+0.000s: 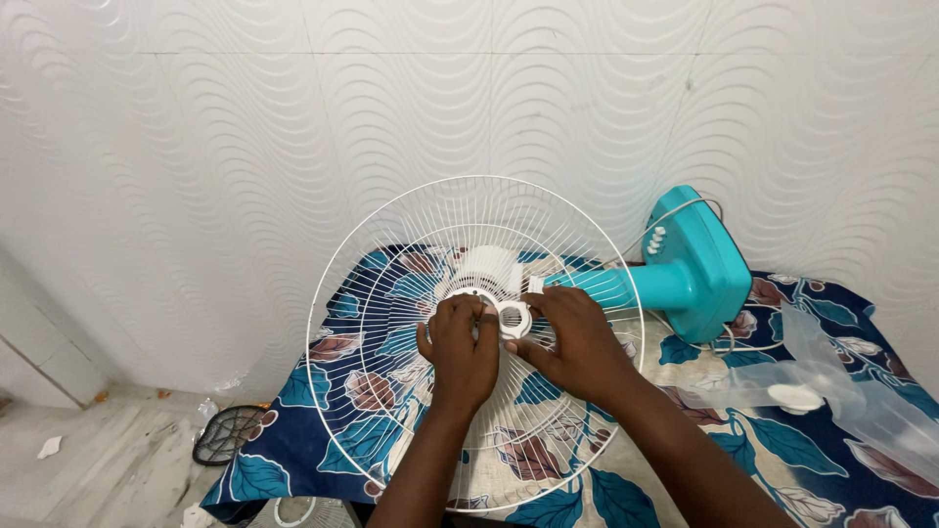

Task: The person disassembles a teal electric fan by hand, removing the front grille, fan blades, and central hub components. They place each part on the table and use a yellow screwdriver to loosen a screw on the motor housing.

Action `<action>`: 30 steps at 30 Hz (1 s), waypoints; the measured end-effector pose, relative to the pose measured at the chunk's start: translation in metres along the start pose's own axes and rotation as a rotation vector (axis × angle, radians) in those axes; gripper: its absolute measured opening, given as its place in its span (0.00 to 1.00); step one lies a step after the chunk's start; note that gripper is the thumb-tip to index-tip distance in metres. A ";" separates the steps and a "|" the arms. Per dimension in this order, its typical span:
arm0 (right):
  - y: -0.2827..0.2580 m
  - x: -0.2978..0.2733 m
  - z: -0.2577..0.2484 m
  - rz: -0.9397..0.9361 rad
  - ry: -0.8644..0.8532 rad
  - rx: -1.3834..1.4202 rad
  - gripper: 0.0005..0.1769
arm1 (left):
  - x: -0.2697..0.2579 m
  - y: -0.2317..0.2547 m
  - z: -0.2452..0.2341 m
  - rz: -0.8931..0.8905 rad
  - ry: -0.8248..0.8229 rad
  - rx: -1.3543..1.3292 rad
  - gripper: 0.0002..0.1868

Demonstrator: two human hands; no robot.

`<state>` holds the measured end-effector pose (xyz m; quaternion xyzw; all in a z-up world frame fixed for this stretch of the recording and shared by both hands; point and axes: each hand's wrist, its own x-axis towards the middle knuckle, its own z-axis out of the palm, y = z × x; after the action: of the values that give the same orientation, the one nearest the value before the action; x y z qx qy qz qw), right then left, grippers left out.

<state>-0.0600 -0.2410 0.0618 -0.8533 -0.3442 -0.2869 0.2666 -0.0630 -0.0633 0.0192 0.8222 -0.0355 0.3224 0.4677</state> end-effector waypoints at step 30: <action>0.030 -0.072 -0.093 0.373 0.244 0.095 0.35 | -0.019 0.113 0.068 0.118 -0.198 -0.443 0.15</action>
<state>-0.1098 -0.3517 0.0702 -0.8476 -0.1585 -0.3172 0.3947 -0.0847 -0.1854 0.0684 0.7238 -0.1989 0.2512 0.6111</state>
